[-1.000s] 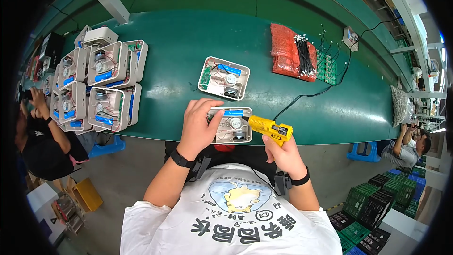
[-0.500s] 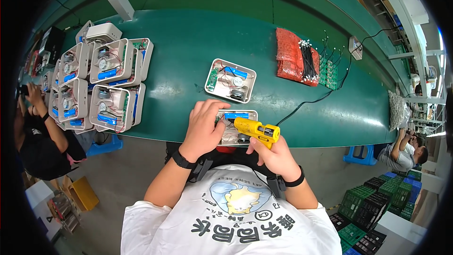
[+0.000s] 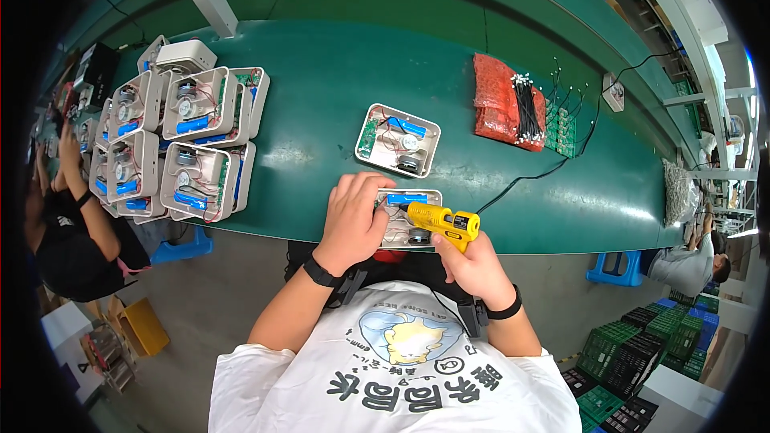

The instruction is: The person applies glue to a plastic case with a glue gun, presses a battery into the case by hand, and moves the assembled case to a stack. They then pick up a glue stick from a shelf, insert it into the glue gun, and repeat the assembly process.

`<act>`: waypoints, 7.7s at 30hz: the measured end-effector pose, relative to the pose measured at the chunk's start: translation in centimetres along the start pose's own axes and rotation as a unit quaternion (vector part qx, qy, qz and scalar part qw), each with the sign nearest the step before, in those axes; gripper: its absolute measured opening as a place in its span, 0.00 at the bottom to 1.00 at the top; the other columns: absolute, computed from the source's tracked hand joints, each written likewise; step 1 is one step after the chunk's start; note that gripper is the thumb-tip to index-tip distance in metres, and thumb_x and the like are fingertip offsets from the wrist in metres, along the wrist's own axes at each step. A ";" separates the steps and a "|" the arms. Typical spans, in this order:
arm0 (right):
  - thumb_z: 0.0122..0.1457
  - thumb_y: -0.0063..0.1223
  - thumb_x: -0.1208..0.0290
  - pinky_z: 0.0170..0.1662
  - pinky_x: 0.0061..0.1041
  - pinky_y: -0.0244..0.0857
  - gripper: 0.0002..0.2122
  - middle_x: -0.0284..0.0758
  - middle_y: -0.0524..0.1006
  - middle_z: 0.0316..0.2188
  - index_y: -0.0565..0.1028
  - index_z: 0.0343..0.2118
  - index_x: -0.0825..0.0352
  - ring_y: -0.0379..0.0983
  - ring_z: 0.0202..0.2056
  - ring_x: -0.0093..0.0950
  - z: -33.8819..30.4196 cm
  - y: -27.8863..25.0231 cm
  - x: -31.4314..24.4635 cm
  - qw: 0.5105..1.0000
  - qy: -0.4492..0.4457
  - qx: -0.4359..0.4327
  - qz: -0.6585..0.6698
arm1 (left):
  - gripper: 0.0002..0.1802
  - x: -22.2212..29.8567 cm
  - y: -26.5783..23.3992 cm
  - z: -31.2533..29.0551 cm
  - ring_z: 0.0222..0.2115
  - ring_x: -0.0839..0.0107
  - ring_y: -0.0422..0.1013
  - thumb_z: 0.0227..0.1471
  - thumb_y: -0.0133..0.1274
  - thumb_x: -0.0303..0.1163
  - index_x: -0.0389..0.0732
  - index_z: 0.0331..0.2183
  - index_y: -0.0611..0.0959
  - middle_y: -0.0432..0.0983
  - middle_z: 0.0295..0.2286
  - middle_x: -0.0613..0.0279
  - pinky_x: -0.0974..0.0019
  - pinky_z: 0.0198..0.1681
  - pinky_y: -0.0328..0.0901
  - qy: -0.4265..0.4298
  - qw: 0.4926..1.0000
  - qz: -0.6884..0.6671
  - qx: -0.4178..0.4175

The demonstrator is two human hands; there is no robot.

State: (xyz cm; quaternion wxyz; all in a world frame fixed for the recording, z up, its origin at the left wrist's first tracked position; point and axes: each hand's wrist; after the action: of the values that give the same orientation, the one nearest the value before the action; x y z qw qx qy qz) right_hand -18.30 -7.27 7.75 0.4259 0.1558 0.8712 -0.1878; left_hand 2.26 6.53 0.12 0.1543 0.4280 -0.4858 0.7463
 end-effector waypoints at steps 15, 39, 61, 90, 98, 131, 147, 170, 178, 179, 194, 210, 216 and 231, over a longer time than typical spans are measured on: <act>0.77 0.52 0.67 0.22 0.22 0.71 0.15 0.40 0.86 0.44 0.78 0.57 0.72 0.74 0.21 0.19 1.0 -0.3 2.2 0.987 -0.101 -0.027 0.121 | 0.49 1.8 -3.4 -1.3 0.53 0.44 0.71 0.47 0.72 0.45 0.34 0.65 0.72 0.74 0.56 0.44 0.48 0.61 0.65 0.081 0.994 0.008 -0.070; 0.79 0.48 0.66 0.29 0.34 0.76 0.09 0.49 0.82 0.45 0.74 0.47 0.68 0.73 0.22 0.27 2.1 -9.2 15.0 0.845 -0.285 0.157 0.424 | 0.52 -2.2 -4.6 21.3 0.55 0.40 0.74 0.37 0.74 0.53 0.30 0.58 0.80 0.81 0.51 0.39 0.46 0.63 0.68 -0.017 0.968 0.222 0.118; 0.79 0.49 0.66 0.66 0.39 0.68 0.17 0.43 0.82 0.55 0.74 0.61 0.71 0.78 0.55 0.36 1.6 -6.2 11.4 0.853 -0.390 0.142 0.317 | 0.17 13.0 5.6 8.2 0.42 0.60 0.79 0.57 0.69 0.32 0.39 0.47 0.85 0.82 0.42 0.54 0.56 0.48 0.75 0.246 0.936 -0.023 -0.251; 0.67 0.67 0.64 0.51 0.40 0.76 0.17 0.40 0.84 0.41 0.80 0.55 0.66 0.82 0.43 0.41 9.9 -46.9 -23.5 0.441 -0.344 0.827 -0.055 | 0.10 1.9 2.8 2.4 0.30 0.71 0.77 0.57 0.65 0.19 0.39 0.30 0.79 0.78 0.29 0.63 0.65 0.39 0.73 -0.041 0.964 -0.260 0.032; 0.68 0.65 0.66 0.49 0.38 0.77 0.11 0.41 0.85 0.40 0.85 0.47 0.68 0.84 0.41 0.41 10.3 -50.3 -22.2 0.458 -0.376 0.805 -0.032 | 0.09 1.0 2.6 3.7 0.30 0.70 0.78 0.57 0.64 0.19 0.39 0.30 0.78 0.79 0.29 0.62 0.65 0.38 0.74 -0.024 0.961 -0.276 0.013; 0.70 0.60 0.78 0.55 0.30 0.77 0.18 0.36 0.86 0.52 0.76 0.61 0.71 0.83 0.50 0.26 2.1 -5.6 6.1 0.939 -0.309 -0.129 -0.080 | 0.12 6.4 1.9 0.7 0.48 0.65 0.78 0.58 0.63 0.29 0.39 0.45 0.83 0.82 0.41 0.57 0.56 0.57 0.71 0.059 0.914 -0.371 -0.152; 0.79 0.55 0.67 0.40 0.22 0.74 0.14 0.30 0.86 0.39 0.84 0.53 0.73 0.78 0.36 0.18 3.5 -5.9 -3.8 0.908 -0.331 0.166 0.196 | 0.09 6.4 2.7 0.8 0.43 0.67 0.81 0.65 0.58 0.24 0.38 0.47 0.81 0.83 0.40 0.61 0.60 0.50 0.76 0.064 0.933 -0.354 -0.023; 0.67 0.66 0.71 0.36 0.36 0.72 0.08 0.39 0.80 0.29 0.87 0.45 0.68 0.77 0.31 0.38 -0.2 -9.0 -6.1 0.847 -0.412 0.152 -0.300 | 0.11 4.9 1.9 1.8 0.27 0.76 0.80 0.65 0.66 0.29 0.36 0.44 0.82 0.85 0.32 0.64 0.67 0.32 0.74 -0.090 0.958 -0.260 0.086; 0.68 0.65 0.69 0.42 0.38 0.74 0.08 0.40 0.81 0.30 0.87 0.43 0.67 0.79 0.33 0.42 0.9 -9.2 -4.7 0.910 -0.344 0.074 -0.219 | 0.13 5.8 2.2 2.0 0.30 0.74 0.83 0.63 0.69 0.31 0.34 0.44 0.83 0.88 0.31 0.57 0.65 0.35 0.75 -0.053 0.981 -0.181 0.051; 0.68 0.66 0.68 0.44 0.39 0.75 0.08 0.39 0.81 0.30 0.87 0.42 0.68 0.79 0.33 0.43 0.8 -8.8 -4.7 0.917 -0.333 0.086 -0.202 | 0.14 5.7 2.3 2.2 0.30 0.74 0.83 0.63 0.68 0.31 0.34 0.44 0.83 0.88 0.31 0.57 0.64 0.35 0.75 -0.046 0.980 -0.187 0.057; 0.75 0.58 0.64 0.58 0.37 0.74 0.19 0.39 0.82 0.53 0.75 0.62 0.70 0.80 0.44 0.31 4.5 -1.3 1.8 0.934 -0.302 0.069 0.177 | 0.21 7.2 5.7 1.9 0.40 0.54 0.81 0.56 0.71 0.33 0.37 0.47 0.81 0.84 0.39 0.51 0.54 0.46 0.75 0.013 0.976 -0.201 -0.081; 0.78 0.51 0.63 0.35 0.33 0.76 0.15 0.45 0.82 0.50 0.77 0.56 0.70 0.77 0.29 0.26 1.9 -7.2 4.5 0.929 -0.211 0.077 0.293 | 0.44 0.5 -2.4 4.6 0.57 0.47 0.73 0.33 0.84 0.45 0.41 0.51 0.82 0.73 0.59 0.50 0.48 0.61 0.71 0.112 0.990 0.068 -0.055; 0.77 0.52 0.63 0.33 0.31 0.73 0.14 0.46 0.82 0.48 0.78 0.52 0.70 0.75 0.28 0.25 1.6 -7.3 4.9 0.927 -0.176 0.025 0.331 | 0.19 -0.6 -0.3 1.6 0.48 0.51 0.78 0.47 0.78 0.36 0.39 0.37 0.87 0.82 0.49 0.53 0.53 0.52 0.74 0.049 0.994 -0.081 -0.055; 0.78 0.50 0.62 0.34 0.31 0.73 0.14 0.45 0.81 0.47 0.77 0.50 0.69 0.74 0.28 0.25 0.8 -6.6 5.9 0.911 -0.178 0.047 0.370 | 0.07 1.5 -1.4 3.3 0.41 0.63 0.80 0.57 0.68 0.36 0.45 0.36 0.92 0.88 0.44 0.65 0.54 0.43 0.75 0.164 0.973 0.154 -0.051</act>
State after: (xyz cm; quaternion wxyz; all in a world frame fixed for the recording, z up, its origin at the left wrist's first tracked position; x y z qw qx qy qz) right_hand -24.07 -12.82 3.84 0.6051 0.4509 0.6509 -0.0823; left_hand 3.91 4.16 2.68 0.1364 0.2118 -0.5515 0.7953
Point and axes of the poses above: each hand's wrist, its own z-axis towards the middle knuckle, its own y-axis out of the palm, x = y × z
